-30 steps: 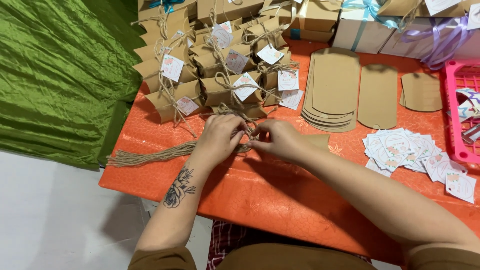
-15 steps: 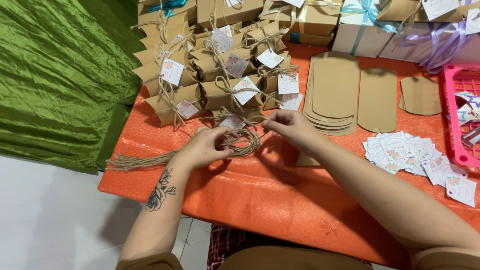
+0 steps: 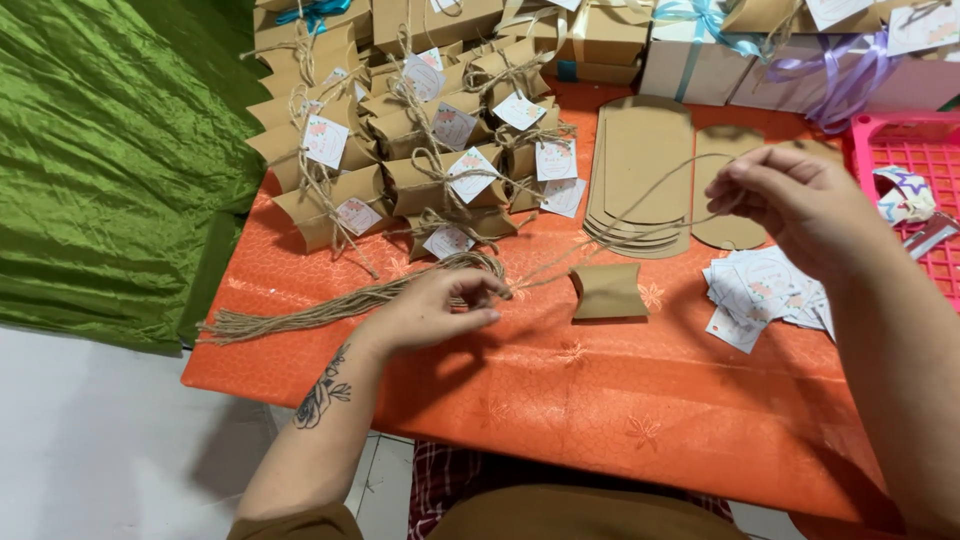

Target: Folding flat cardboard templates into pillow-shaped gift boxes and organizing them on a table.

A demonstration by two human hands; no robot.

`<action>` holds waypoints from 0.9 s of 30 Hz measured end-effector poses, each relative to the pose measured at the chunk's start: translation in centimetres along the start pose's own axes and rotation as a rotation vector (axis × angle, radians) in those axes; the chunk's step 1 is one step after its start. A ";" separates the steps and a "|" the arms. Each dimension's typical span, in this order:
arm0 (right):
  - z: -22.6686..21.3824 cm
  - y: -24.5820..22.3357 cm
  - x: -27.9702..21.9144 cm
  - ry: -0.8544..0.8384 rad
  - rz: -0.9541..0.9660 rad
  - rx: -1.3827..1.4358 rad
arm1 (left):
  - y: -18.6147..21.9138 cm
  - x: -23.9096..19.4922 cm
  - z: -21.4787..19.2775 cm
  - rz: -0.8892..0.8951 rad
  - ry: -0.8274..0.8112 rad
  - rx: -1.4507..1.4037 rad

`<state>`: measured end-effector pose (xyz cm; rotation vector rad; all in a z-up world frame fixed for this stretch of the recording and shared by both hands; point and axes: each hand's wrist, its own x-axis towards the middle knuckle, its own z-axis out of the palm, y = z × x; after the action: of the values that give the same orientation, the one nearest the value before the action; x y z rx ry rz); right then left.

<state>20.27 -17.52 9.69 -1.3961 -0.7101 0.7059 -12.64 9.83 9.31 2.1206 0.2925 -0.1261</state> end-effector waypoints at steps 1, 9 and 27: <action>-0.6 -0.9 -0.9 0.007 0.002 -0.002 | 1.2 0.1 0.9 0.003 -0.006 -0.001; -2.1 -4.5 -4.0 -0.073 -0.136 -0.066 | 6.0 2.1 5.4 0.072 -0.364 0.288; 4.1 -6.7 -5.7 -0.181 0.119 -0.465 | 7.1 5.2 4.2 0.299 -0.076 -0.580</action>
<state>13.71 -19.88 16.39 -1.8243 -0.9830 0.8004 -5.69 3.51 11.79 1.5552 -0.0379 0.0514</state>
